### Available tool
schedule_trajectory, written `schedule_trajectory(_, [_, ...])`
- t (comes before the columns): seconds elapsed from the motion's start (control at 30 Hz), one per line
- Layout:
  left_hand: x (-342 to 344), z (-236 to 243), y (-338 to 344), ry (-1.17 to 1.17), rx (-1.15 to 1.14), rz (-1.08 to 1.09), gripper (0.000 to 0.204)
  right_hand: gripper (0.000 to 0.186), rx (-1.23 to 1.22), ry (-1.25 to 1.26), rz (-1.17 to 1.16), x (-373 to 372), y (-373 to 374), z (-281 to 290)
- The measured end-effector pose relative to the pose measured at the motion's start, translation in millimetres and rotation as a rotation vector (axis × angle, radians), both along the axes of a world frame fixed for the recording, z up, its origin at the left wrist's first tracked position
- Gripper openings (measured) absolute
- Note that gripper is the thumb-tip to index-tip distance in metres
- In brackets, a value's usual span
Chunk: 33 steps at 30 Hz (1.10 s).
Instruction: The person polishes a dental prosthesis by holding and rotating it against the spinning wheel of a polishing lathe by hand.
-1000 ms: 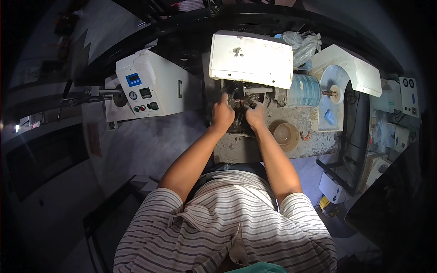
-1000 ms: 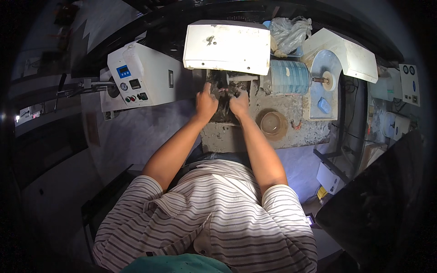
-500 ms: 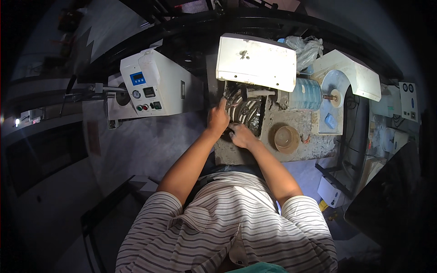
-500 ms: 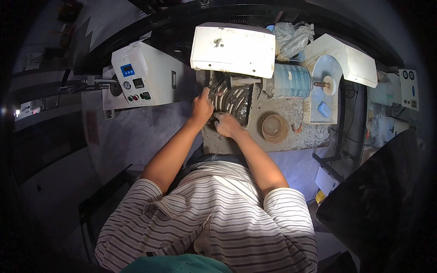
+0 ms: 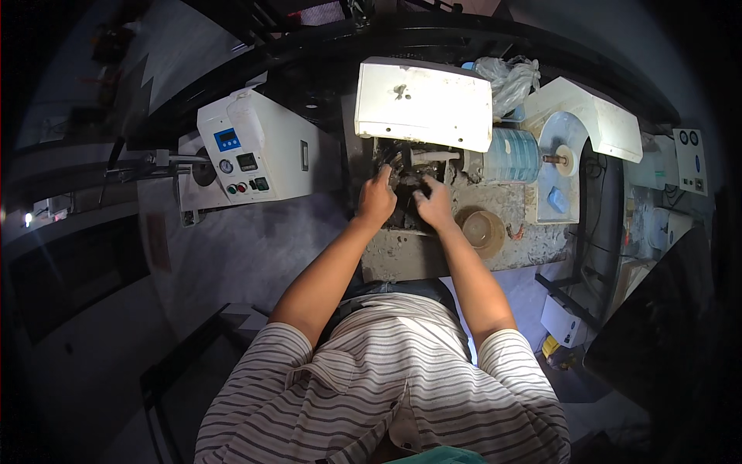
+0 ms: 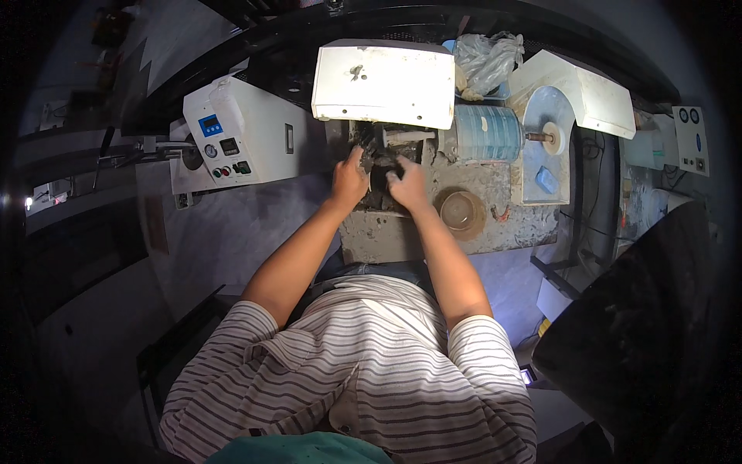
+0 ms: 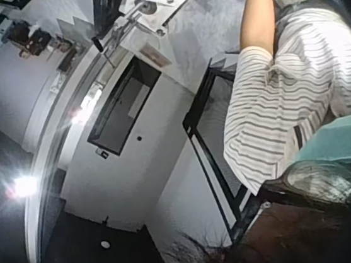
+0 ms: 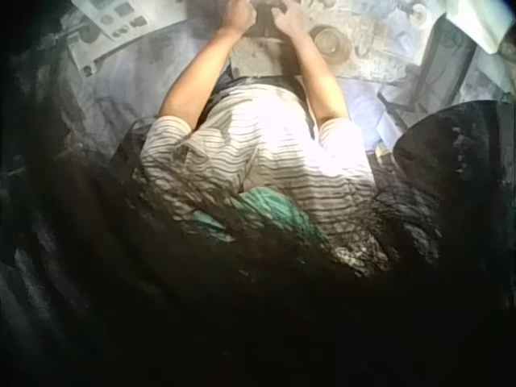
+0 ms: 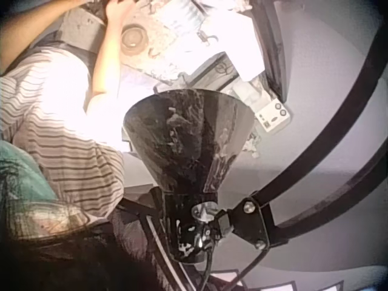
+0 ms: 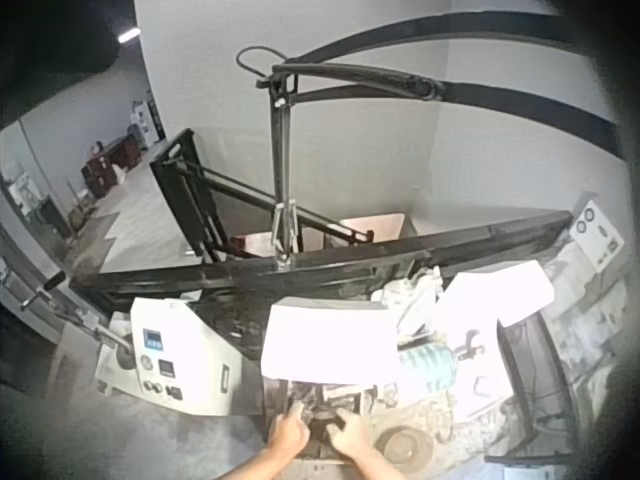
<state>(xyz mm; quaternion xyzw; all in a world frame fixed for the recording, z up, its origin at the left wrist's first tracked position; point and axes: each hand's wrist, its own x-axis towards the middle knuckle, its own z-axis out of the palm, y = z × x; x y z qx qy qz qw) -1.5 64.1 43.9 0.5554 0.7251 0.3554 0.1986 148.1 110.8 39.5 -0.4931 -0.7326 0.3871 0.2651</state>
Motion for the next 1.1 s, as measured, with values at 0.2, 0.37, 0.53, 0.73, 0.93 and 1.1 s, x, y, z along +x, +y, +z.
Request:
schedule_trajectory(0.2, [8.4, -0.1, 11.8, 0.081, -0.041, 0.166, 0.042, 0.017, -0.561, 0.398, -0.272, -8.1, 10.5, -16.6])
schedule_trajectory(0.37, [6.7, 9.4, 26.3, -0.029, -0.194, 0.207, 0.047, 0.019, -0.657, 0.479, -0.449, -18.6, 14.4, -21.8])
schedule_trajectory(0.53, [-0.8, 14.3, 27.7, -0.076, -0.289, 0.211, 0.048, 0.023, -0.763, 0.495, -0.528, -25.1, 13.5, -12.8])
schedule_trajectory(0.73, [-9.1, 11.9, -1.6, 0.091, -0.182, 0.032, 0.044, 0.047, 0.065, -0.313, -0.015, -8.1, -12.9, -17.9])
schedule_trajectory(0.93, [-15.2, 7.4, -13.9, 0.169, -0.098, -0.054, 0.039, 0.050, -0.125, -0.481, 0.516, 0.4, -55.6, 2.9])
schedule_trajectory(1.1, [-10.9, 6.5, -7.1, 0.167, -0.150, -0.121, 0.038, 0.027, -0.345, -0.042, 0.265, 16.4, -23.8, -22.1])
